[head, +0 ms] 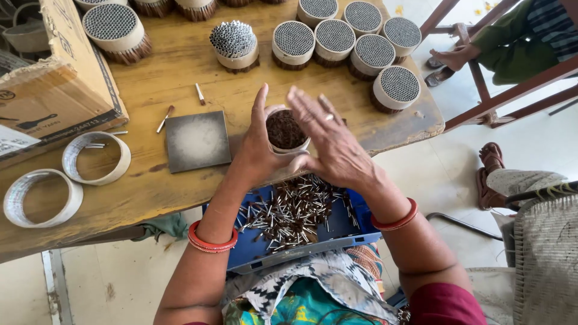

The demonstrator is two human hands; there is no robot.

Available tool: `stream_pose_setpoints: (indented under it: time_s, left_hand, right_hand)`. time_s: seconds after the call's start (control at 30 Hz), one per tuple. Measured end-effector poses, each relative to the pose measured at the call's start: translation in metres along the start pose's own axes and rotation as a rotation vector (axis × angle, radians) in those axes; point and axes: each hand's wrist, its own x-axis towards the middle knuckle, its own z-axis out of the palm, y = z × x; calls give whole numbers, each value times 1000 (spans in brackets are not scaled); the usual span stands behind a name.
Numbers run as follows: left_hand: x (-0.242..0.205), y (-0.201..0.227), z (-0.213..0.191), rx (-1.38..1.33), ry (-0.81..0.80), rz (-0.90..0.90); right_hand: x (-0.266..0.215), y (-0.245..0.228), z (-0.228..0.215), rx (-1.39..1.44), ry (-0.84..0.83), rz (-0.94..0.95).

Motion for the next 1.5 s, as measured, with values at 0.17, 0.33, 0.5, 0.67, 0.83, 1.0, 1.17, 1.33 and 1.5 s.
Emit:
stream_pose_setpoints:
  time_s: [0.17, 0.33, 0.5, 0.67, 0.83, 1.0, 1.17, 1.33, 1.5]
  left_hand:
    - [-2, 0, 1, 61, 33, -29]
    - [3, -4, 1, 155, 168, -21]
    - [4, -5, 1, 126, 86, -46]
    - [-3, 11, 0, 82, 13, 30]
    - [2, 10, 1, 163, 3, 121]
    - [0, 9, 3, 159, 2, 33]
    - [3, 14, 1, 193, -17, -6]
    - [1, 11, 2, 186, -22, -53]
    - [3, 11, 5, 224, 16, -79]
  right_hand:
    - [5, 9, 19, -56, 231, 5]
    - [2, 22, 6, 65, 191, 108]
    - [0, -3, 5, 872, 588, 93]
    - [-7, -8, 5, 453, 687, 31]
    - [0, 17, 20, -273, 180, 2]
    - [-4, -1, -25, 335, 483, 321]
    - [4, 17, -7, 159, 480, 311]
    - [8, 13, -11, 69, 448, 228]
    - [2, 10, -22, 385, 478, 494]
